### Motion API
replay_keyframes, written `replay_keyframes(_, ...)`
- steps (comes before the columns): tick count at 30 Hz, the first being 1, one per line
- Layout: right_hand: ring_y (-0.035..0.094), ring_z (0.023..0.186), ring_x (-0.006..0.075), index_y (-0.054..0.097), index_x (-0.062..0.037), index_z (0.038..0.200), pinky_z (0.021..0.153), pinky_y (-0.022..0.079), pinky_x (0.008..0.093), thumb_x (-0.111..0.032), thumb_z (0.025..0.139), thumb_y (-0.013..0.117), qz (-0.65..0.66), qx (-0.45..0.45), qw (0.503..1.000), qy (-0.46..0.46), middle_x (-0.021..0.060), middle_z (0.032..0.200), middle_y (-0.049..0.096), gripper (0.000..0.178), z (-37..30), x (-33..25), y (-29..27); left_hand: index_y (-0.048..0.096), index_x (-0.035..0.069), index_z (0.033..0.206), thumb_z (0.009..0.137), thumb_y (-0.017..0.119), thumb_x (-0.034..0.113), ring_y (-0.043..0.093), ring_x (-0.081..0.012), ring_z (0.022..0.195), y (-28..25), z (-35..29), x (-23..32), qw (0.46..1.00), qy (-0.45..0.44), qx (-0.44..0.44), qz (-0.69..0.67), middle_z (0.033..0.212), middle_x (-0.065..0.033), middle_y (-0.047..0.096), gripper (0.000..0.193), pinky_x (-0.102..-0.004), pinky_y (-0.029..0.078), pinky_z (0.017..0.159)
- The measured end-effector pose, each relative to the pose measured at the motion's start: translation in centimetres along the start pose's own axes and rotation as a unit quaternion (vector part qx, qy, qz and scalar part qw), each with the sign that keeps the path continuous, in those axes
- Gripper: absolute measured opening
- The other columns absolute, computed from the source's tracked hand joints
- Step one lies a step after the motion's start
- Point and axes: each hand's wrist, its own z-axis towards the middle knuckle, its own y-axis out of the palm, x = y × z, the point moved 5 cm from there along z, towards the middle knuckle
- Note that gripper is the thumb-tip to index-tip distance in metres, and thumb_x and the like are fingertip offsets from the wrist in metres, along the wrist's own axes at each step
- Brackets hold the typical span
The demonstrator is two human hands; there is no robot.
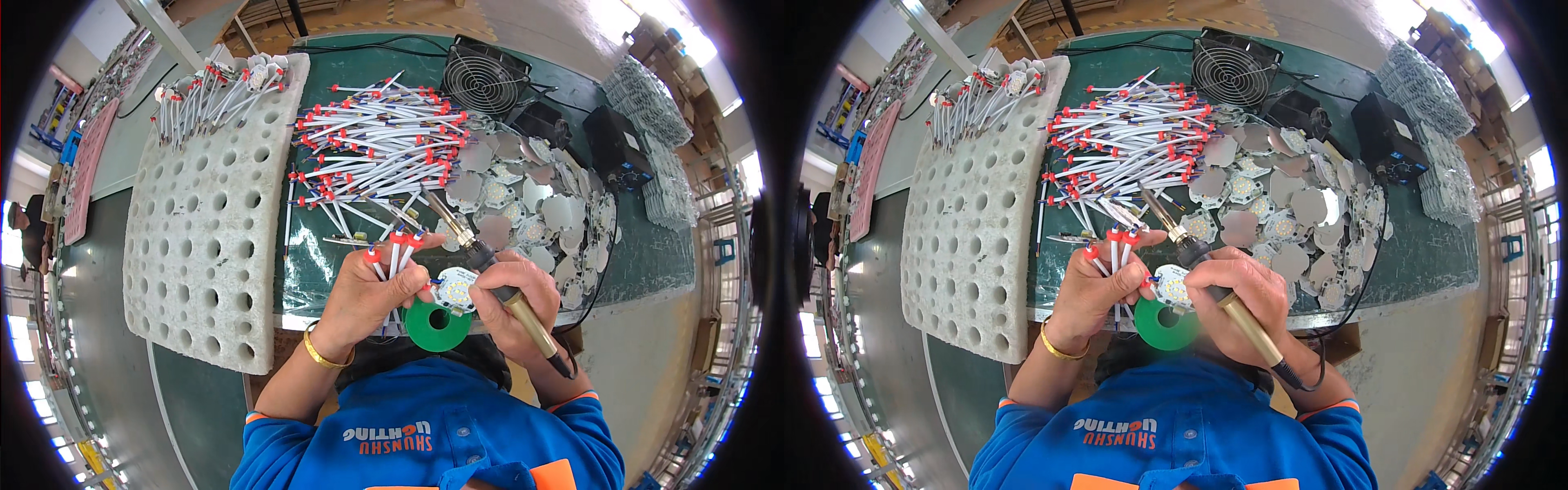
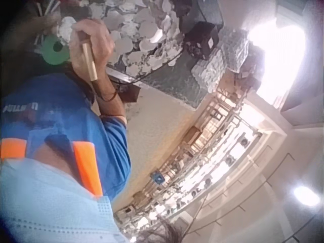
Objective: The person solders wires onto small LED circuit boards with a soldering iron and solder wire.
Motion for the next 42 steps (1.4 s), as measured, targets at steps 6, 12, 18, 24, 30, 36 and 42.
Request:
replay_keyframes(6, 0.057, 0.059, 0.0206, 0.057, -0.0034, 0.085, 0.053, 0.044, 0.0295, 0.007, 0.068, 0.068, 0.076, 0.003, 0.997, 0.027, 0.0096, 0.071, 0.060, 0.023, -0.2, 0.5, 0.4, 0.060, 0.000, 0.110, 0.085, 0.065, 0.024, 0.051, -0.0033, 0.060, -0.2, 0.5, -0.1, 0.998, 0.046, -0.033, 0.023, 0.075, 0.0006, 0.062, 0.035, -0.0182, 0.041, 0.053)
replay_keyframes(12, 0.053, 0.061, 0.0164, 0.055, -0.0034, 0.088, 0.056, 0.042, 0.0264, 0.005, 0.070, 0.069, 0.144, 0.067, 0.984, 0.077, 0.0090, 0.073, 0.059, 0.024, -1.2, 1.4, 1.7, 0.062, 0.004, 0.111, 0.090, 0.058, 0.028, 0.044, -0.0003, 0.061, 0.6, 0.9, -1.0, 0.998, 0.029, -0.056, 0.013, 0.074, 0.0052, 0.058, 0.032, -0.0165, 0.037, 0.053)
replay_keyframes(18, 0.057, 0.064, 0.0243, 0.055, -0.0039, 0.091, 0.057, 0.043, 0.0337, 0.000, 0.071, 0.070, 0.007, 0.070, 0.997, 0.014, 0.0086, 0.073, 0.062, 0.025, -2.4, 2.1, 0.9, 0.062, 0.001, 0.101, 0.092, 0.056, 0.029, 0.045, -0.0036, 0.062, -2.0, 0.0, -2.2, 0.995, 0.055, 0.062, -0.061, 0.073, 0.0041, 0.055, 0.029, -0.0183, 0.037, 0.055)
replay_keyframes(24, 0.057, 0.068, 0.0250, 0.053, -0.0070, 0.095, 0.061, 0.037, 0.0357, -0.004, 0.066, 0.069, -0.033, -0.068, 0.993, -0.091, 0.0072, 0.081, 0.063, 0.033, -3.0, 0.1, 1.7, 0.060, 0.004, 0.104, 0.081, 0.070, 0.013, 0.047, -0.0034, 0.070, -2.0, -2.5, -2.5, 0.997, 0.033, 0.064, -0.008, 0.078, 0.0053, 0.053, 0.027, -0.0192, 0.040, 0.062)
replay_keyframes(30, 0.050, 0.062, 0.0250, 0.051, -0.0085, 0.093, 0.057, 0.037, 0.0353, 0.007, 0.064, 0.061, -0.006, -0.036, 0.990, -0.136, 0.0077, 0.074, 0.058, 0.034, -2.9, -1.4, 2.5, 0.060, 0.003, 0.106, 0.081, 0.070, 0.014, 0.056, -0.0049, 0.080, 0.5, -3.4, -3.3, 0.999, 0.012, 0.026, 0.036, 0.089, 0.0008, 0.063, 0.029, -0.0212, 0.047, 0.070)
replay_keyframes(36, 0.051, 0.063, 0.0254, 0.050, -0.0063, 0.090, 0.053, 0.038, 0.0350, 0.013, 0.067, 0.060, 0.022, -0.008, 0.991, -0.131, 0.0095, 0.072, 0.056, 0.031, -0.3, -3.3, 1.3, 0.061, 0.002, 0.105, 0.081, 0.069, 0.011, 0.057, -0.0044, 0.076, 0.4, -3.5, -2.4, 0.994, 0.016, 0.046, 0.103, 0.086, -0.0008, 0.065, 0.026, -0.0217, 0.048, 0.067)
replay_keyframes(42, 0.052, 0.064, 0.0170, 0.047, -0.0027, 0.091, 0.058, 0.043, 0.0266, 0.011, 0.073, 0.057, 0.053, 0.084, 0.987, -0.130, 0.0085, 0.075, 0.054, 0.025, 5.4, -3.6, -1.0, 0.061, 0.001, 0.105, 0.081, 0.068, 0.009, 0.057, -0.0048, 0.075, 0.3, -2.8, -2.6, 1.000, -0.011, 0.027, 0.007, 0.085, -0.0016, 0.065, 0.025, -0.0216, 0.047, 0.067)
